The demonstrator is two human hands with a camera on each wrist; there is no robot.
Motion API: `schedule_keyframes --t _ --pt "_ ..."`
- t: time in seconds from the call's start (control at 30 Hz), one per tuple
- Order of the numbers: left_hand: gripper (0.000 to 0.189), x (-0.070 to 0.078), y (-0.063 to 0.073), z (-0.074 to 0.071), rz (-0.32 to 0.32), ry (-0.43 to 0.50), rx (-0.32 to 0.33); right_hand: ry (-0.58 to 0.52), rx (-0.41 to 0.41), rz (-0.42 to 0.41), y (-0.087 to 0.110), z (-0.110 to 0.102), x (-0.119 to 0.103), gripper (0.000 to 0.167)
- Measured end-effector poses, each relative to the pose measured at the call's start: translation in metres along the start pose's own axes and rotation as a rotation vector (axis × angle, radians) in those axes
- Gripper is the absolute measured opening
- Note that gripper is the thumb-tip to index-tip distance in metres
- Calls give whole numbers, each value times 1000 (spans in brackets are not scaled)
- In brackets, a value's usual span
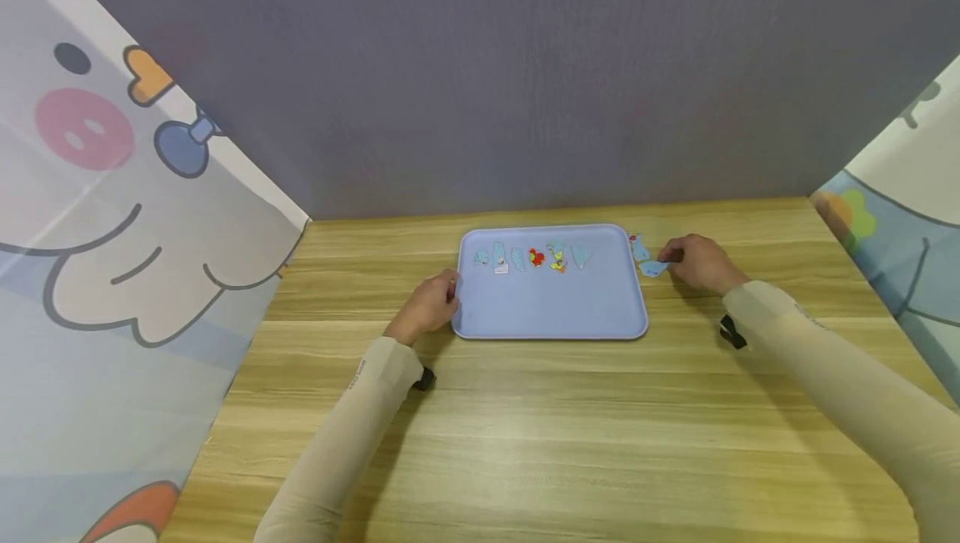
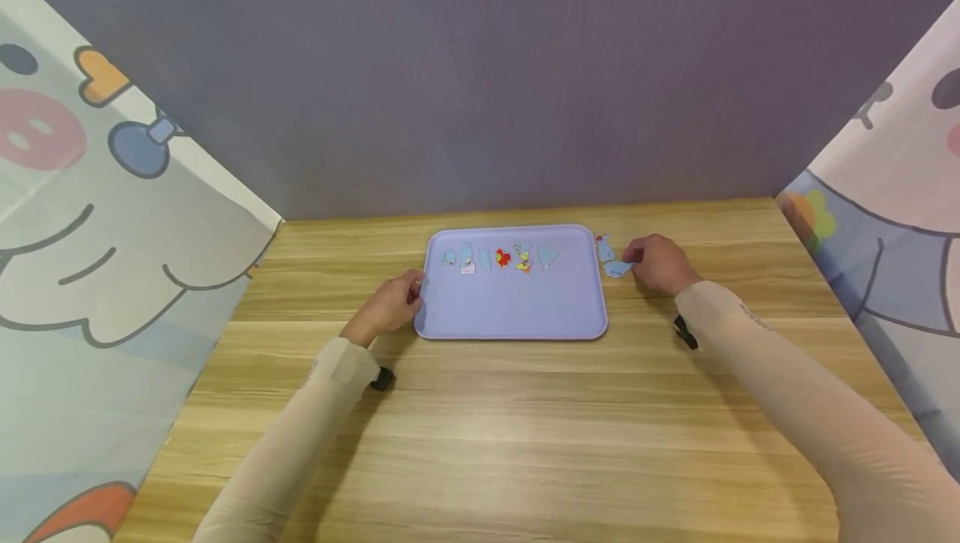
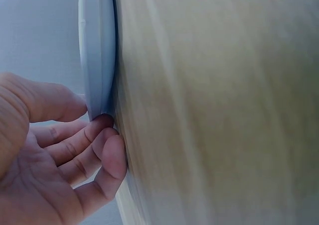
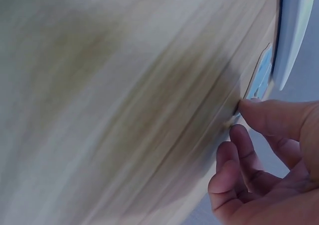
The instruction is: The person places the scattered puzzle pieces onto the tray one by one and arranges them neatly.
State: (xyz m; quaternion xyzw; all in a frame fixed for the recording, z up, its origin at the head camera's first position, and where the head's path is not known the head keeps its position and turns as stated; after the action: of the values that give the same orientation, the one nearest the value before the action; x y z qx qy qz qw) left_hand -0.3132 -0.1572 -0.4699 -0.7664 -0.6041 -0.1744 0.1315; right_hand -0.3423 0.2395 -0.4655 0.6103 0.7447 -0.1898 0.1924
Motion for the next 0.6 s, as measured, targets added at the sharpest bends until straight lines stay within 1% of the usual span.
schedule_keyframes --t 0.3,0.43,0.53,0.6 --pt "44 0 0 0 -5 10 -3 -44 47 -9 -3 -5 5 14" --pt "44 1 1 0 -5 13 -7 -32 38 8 -5 -4 6 15" --pt "44 1 1 0 -9 14 -10 -13 6 35 -4 -2 4 23" --pt "44 1 1 0 -12 13 -9 12 -29 54 -2 0 1 35"
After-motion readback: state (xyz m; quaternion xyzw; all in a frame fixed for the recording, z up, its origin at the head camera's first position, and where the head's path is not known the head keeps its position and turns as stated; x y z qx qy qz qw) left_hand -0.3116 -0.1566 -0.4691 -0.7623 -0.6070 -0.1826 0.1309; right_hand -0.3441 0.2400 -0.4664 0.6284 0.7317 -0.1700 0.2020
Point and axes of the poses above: each hand's wrist, its own y-axis away from the middle knuckle, its own z-axis out of the palm, x = y × z, the point moved 10 cm from there along -y, towards the middle knuckle, and after that the axes turned 8 degrees about x, right-handed, at the moved point
